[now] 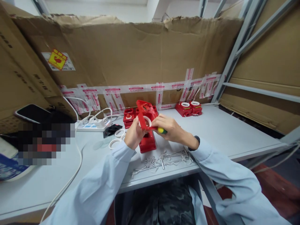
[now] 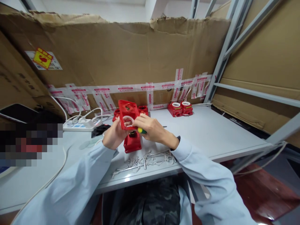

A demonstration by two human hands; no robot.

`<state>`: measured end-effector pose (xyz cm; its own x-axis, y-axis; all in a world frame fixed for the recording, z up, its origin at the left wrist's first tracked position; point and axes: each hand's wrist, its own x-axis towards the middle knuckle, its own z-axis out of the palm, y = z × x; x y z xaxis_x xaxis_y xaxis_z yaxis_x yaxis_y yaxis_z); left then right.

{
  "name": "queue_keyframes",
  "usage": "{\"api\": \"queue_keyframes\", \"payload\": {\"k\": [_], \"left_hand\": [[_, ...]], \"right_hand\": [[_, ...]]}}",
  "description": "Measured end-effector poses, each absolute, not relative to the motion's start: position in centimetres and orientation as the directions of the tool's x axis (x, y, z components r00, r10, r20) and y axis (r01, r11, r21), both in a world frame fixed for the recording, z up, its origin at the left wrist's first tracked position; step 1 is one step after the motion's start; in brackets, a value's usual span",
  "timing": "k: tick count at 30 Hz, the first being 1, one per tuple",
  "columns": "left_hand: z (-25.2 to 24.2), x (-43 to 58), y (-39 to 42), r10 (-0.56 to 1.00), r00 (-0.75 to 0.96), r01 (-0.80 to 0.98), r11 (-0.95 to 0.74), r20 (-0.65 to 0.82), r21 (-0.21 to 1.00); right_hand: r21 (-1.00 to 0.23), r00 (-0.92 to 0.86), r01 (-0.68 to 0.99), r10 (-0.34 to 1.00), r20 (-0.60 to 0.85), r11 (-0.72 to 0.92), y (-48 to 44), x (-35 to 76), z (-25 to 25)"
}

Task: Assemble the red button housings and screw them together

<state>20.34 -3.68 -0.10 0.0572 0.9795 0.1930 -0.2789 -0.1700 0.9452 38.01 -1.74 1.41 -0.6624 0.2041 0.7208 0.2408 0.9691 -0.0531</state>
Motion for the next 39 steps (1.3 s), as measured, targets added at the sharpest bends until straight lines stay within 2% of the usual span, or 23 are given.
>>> {"api": "queue_keyframes", "payload": {"k": [2, 4, 5, 7, 9, 12, 16, 20, 24, 27, 29, 32, 35, 39], "left_hand": [[0.1, 19.9, -3.5, 0.992, 0.119, -0.251, -0.021, 0.053, 0.968], [0.2, 19.6, -3.3, 0.990, 0.136, -0.192, 0.003, 0.023, 0.981], [0.2, 19.6, -3.2, 0.991, 0.111, -0.179, -0.055, 0.076, 0.982], [0.1, 19.6, -3.2, 0.956, 0.004, -0.162, -0.287, 0.292, 0.944], [-0.1, 19.8, -3.4, 0.843, -0.074, -0.112, -0.539, 0.534, 0.835], [-0.1, 20.0, -3.9, 0.718, -0.015, -0.082, -0.694, 0.696, 0.715], [-0.2, 19.7, -3.9, 0.714, 0.116, -0.142, -0.676, 0.691, 0.723], [-0.5, 19.3, -3.2, 0.748, 0.104, -0.104, -0.647, 0.655, 0.755], [-0.7, 19.0, -2.6, 0.819, 0.098, -0.096, -0.558, 0.566, 0.824], [-1.0, 18.9, -2.4, 0.886, 0.088, -0.010, -0.456, 0.455, 0.890], [-1.0, 18.9, -2.6, 0.863, 0.050, 0.081, -0.506, 0.503, 0.859], [-1.0, 19.0, -3.1, 0.706, 0.061, 0.206, -0.701, 0.706, 0.683], [-1.0, 19.1, -3.2, 0.598, 0.094, 0.270, -0.785, 0.796, 0.557], [-1.1, 19.0, -3.0, 0.647, 0.089, 0.231, -0.753, 0.757, 0.616]], "right_hand": [[-0.006, -0.694, 0.264, 0.195, 0.693, 0.964, -1.7, 38.1, 1.3], [-0.029, -0.666, 0.253, 0.196, 0.720, 0.967, -1.8, 38.0, 1.2], [-0.058, -0.637, 0.235, 0.199, 0.745, 0.970, -1.8, 37.9, 1.2], [-0.130, -0.560, 0.203, 0.224, 0.798, 0.970, -2.0, 37.7, 1.3], [-0.207, -0.481, 0.191, 0.275, 0.833, 0.960, -2.1, 37.5, 1.3], [-0.306, -0.403, 0.196, 0.361, 0.841, 0.931, -2.2, 37.3, 1.3], [-0.399, -0.371, 0.190, 0.442, 0.817, 0.897, -2.3, 37.4, 1.3], [-0.467, -0.368, 0.160, 0.491, 0.789, 0.870, -2.3, 37.5, 1.3], [-0.446, -0.382, 0.164, 0.474, 0.794, 0.880, -2.1, 37.5, 1.2], [-0.407, -0.394, 0.188, 0.448, 0.803, 0.894, -1.9, 37.4, 1.0], [-0.407, -0.400, 0.189, 0.448, 0.799, 0.894, -1.9, 37.4, 0.9], [-0.430, -0.393, 0.186, 0.468, 0.792, 0.884, -2.0, 37.3, 0.9], [-0.449, -0.390, 0.181, 0.483, 0.784, 0.875, -2.1, 37.2, 0.9], [-0.455, -0.383, 0.199, 0.496, 0.779, 0.868, -2.1, 37.2, 0.8]]}}
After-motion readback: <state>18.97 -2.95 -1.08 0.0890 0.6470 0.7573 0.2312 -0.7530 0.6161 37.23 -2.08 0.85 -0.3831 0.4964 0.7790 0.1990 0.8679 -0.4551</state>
